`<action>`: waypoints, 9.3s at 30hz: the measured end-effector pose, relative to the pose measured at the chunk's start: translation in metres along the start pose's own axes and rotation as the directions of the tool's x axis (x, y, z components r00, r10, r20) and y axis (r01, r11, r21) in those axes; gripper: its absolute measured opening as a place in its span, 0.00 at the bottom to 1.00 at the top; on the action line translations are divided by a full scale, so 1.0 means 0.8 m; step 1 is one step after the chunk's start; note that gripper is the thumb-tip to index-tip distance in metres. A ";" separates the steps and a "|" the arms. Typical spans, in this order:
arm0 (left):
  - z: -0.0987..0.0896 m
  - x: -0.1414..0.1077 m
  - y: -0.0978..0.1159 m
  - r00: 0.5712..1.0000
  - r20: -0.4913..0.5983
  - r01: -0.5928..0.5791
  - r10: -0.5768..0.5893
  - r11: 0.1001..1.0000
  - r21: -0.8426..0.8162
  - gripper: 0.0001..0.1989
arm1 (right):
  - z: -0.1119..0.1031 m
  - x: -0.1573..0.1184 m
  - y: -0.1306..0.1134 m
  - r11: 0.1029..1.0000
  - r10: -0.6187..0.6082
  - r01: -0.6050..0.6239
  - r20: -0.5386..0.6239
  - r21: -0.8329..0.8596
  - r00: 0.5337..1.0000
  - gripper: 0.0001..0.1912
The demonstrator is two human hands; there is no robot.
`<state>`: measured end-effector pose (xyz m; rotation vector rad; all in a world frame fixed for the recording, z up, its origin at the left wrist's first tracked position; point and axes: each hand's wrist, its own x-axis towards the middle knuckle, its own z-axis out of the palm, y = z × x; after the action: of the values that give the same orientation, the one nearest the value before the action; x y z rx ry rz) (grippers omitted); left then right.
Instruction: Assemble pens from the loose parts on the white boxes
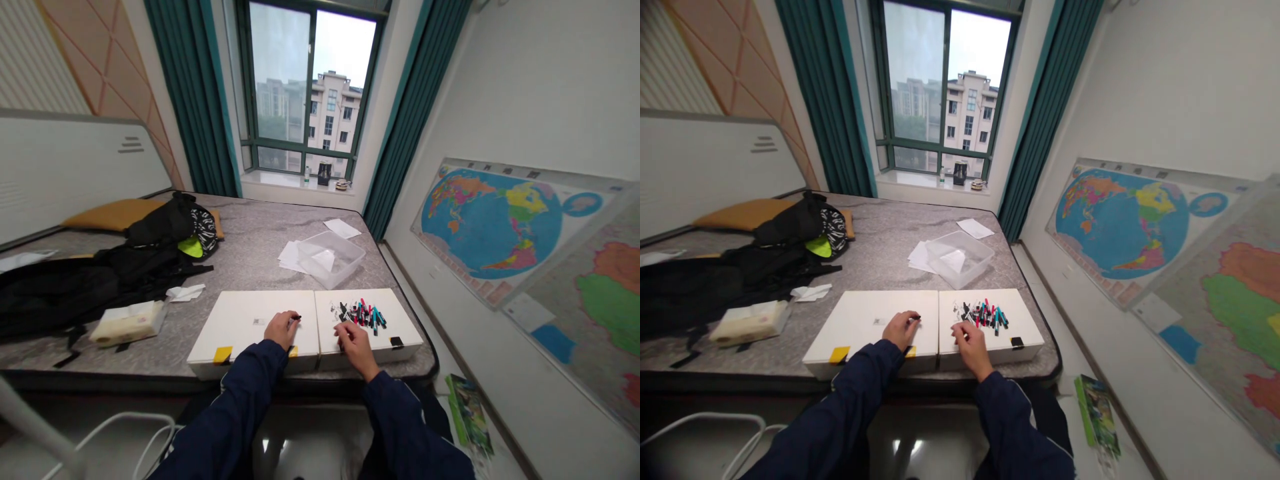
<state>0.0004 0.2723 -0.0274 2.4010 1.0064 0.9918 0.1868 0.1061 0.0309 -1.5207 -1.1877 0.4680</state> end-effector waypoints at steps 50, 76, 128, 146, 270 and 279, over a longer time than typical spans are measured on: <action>-0.003 0.001 0.005 0.999 0.040 0.023 -0.025 0.998 0.050 0.09 | 0.043 0.065 -0.082 0.979 -0.200 0.202 -0.089 0.009 0.976 0.11; 0.003 0.000 -0.003 1.000 0.010 -0.011 0.011 1.000 0.027 0.08 | 0.075 0.051 -0.057 0.962 -0.258 0.251 -0.057 -0.111 0.964 0.06; 0.010 0.008 -0.021 0.905 -0.266 0.296 -0.331 0.941 -0.162 0.12 | -0.092 0.103 -0.010 0.888 0.014 -0.011 0.003 -0.459 1.000 0.13; 0.000 0.007 -0.010 0.910 -0.173 0.331 -0.377 0.911 -0.246 0.11 | -0.046 0.105 -0.013 0.668 0.071 0.236 0.377 -0.705 0.924 0.09; -0.017 0.013 -0.019 0.947 0.149 0.317 -0.286 0.739 -0.595 0.21 | 0.164 0.073 0.044 0.884 0.224 -0.303 0.247 0.357 0.943 0.24; -0.017 0.012 -0.022 0.945 0.141 0.317 -0.296 0.717 -0.621 0.23 | 0.165 0.072 0.042 0.903 0.222 -0.281 0.208 0.326 0.953 0.24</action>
<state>-0.0135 0.2920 -0.0233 1.6169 0.8374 0.9669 0.1196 0.2254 -0.0249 -1.3426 -0.9682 0.9484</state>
